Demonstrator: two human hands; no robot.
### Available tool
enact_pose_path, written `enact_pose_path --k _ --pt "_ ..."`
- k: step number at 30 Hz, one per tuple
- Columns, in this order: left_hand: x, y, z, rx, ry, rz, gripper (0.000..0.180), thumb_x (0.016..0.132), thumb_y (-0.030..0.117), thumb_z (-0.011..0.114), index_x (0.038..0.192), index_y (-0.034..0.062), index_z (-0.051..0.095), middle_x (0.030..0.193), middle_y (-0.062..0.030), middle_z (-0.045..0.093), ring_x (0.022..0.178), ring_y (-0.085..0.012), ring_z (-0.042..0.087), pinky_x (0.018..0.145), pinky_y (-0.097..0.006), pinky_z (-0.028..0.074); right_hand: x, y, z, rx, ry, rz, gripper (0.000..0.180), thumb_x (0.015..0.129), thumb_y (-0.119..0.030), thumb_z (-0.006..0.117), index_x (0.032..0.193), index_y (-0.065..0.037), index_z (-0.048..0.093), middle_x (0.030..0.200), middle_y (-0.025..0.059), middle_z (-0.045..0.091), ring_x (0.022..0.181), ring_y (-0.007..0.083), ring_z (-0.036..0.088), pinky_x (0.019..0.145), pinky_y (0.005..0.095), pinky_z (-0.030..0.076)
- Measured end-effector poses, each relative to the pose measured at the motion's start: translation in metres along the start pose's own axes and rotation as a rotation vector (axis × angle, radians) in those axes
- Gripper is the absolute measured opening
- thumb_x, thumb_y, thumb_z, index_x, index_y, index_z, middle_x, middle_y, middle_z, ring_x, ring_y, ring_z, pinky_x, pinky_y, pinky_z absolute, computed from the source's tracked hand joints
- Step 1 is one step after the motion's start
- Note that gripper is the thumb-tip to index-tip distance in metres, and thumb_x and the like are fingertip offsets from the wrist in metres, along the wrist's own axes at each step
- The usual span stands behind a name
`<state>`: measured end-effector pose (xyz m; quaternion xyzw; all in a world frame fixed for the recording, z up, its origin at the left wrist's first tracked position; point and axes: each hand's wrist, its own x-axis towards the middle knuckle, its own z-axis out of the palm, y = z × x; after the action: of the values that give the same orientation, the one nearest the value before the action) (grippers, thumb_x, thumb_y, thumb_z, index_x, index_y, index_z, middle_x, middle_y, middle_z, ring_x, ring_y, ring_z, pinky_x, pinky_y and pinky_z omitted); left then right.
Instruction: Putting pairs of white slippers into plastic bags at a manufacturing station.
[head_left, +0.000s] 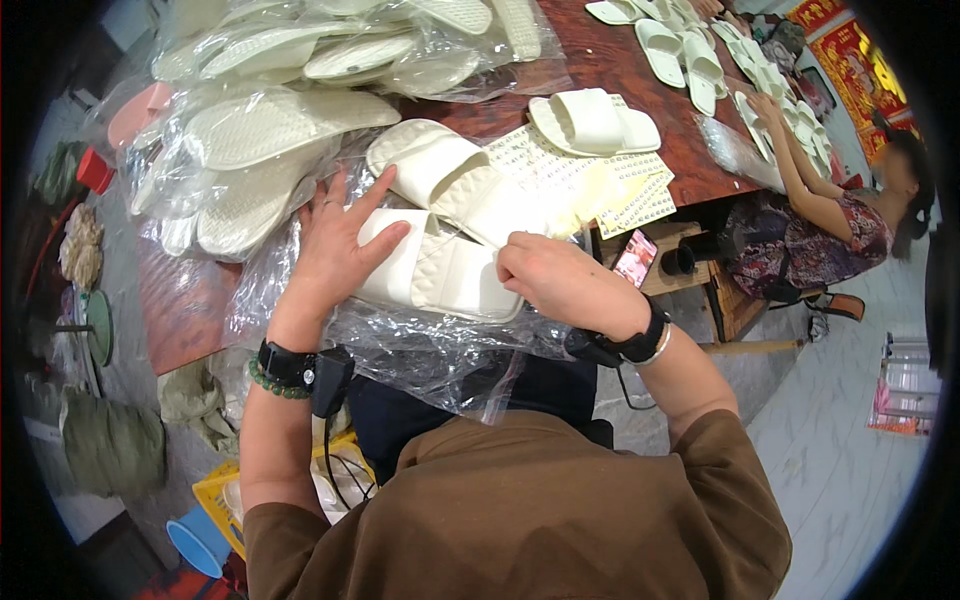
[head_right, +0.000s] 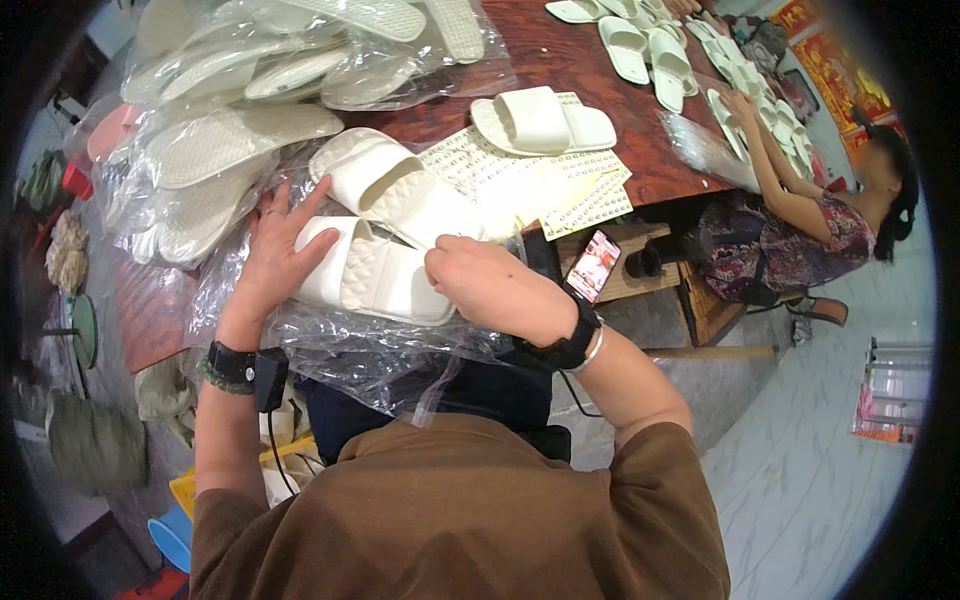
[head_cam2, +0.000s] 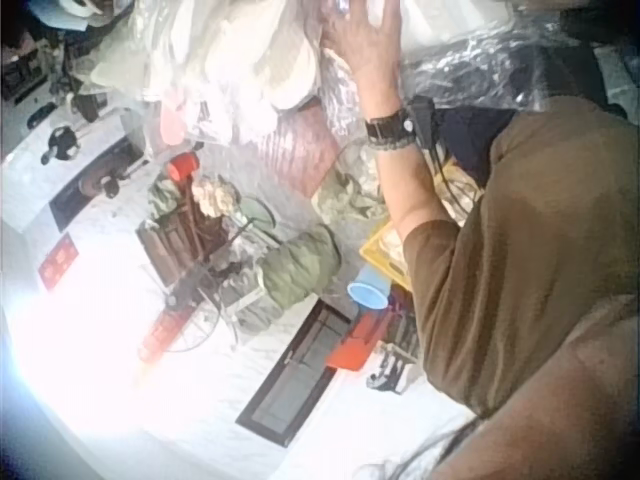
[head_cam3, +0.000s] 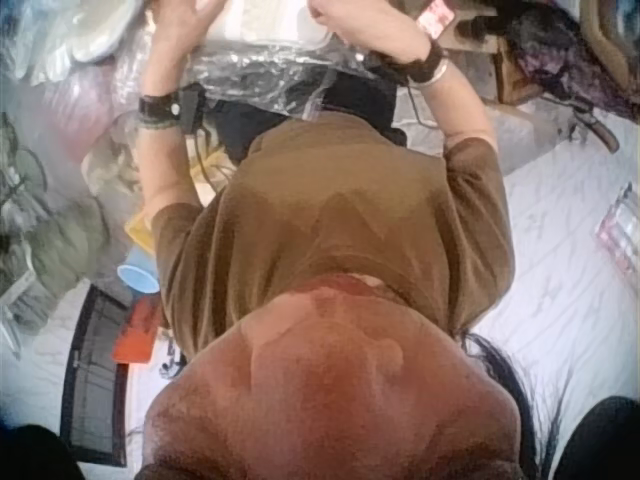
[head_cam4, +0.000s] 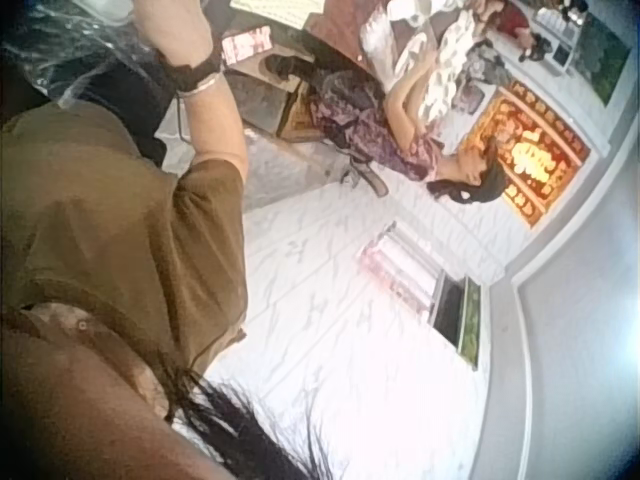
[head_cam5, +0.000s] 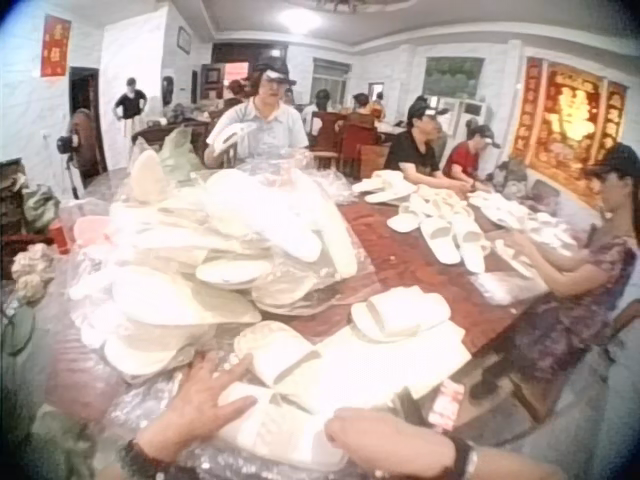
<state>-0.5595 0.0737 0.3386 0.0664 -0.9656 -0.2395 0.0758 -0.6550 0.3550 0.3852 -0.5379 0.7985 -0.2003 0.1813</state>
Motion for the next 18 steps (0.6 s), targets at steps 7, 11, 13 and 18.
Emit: enact_pose_path --k 7,11,13,18 --pt "-0.003 -0.003 0.002 0.017 0.009 -0.02 0.064 0.092 0.052 0.064 0.151 0.0355 0.045 0.155 -0.0364 0.029 0.143 -0.0602 0.022 0.116 -0.065 0.017 0.007 0.008 0.001 -0.042 -0.068 -0.037 0.006 0.087 -0.006 0.06 0.087 -0.001 0.057 0.09 0.0142 0.059 0.088 0.0348 0.061 0.078 0.0417 0.05" --pt "-0.003 -0.003 0.0 0.008 0.008 -0.007 0.064 0.092 0.052 0.064 0.151 0.0354 0.045 0.156 -0.0368 0.028 0.143 -0.0604 0.022 0.116 -0.065 0.017 0.004 0.008 0.0 0.002 -0.051 -0.053 0.007 0.087 -0.007 0.061 0.087 -0.001 0.056 0.089 0.0136 0.059 0.087 0.0343 0.061 0.077 0.0414 0.049" --pt "-0.003 0.0 -0.001 0.0 -0.009 -0.01 0.065 0.092 0.053 0.063 0.151 0.0344 0.045 0.155 -0.0371 0.028 0.143 -0.0603 0.022 0.116 -0.065 0.017 0.002 0.01 -0.001 0.05 -0.04 -0.052 0.008 0.086 -0.006 0.062 0.088 -0.001 0.056 0.089 0.0133 0.059 0.086 0.034 0.061 0.076 0.0409 0.049" --pt "-0.003 0.0 -0.001 -0.016 -0.005 -0.017 0.067 0.091 0.056 0.063 0.151 0.034 0.046 0.155 -0.0362 0.029 0.143 -0.0597 0.023 0.115 -0.066 0.018 0.0 0.012 -0.011 0.176 -0.04 -0.056 0.011 0.085 -0.003 0.066 0.091 -0.002 0.056 0.086 0.0104 0.057 0.077 0.0273 0.059 0.07 0.0357 0.049"
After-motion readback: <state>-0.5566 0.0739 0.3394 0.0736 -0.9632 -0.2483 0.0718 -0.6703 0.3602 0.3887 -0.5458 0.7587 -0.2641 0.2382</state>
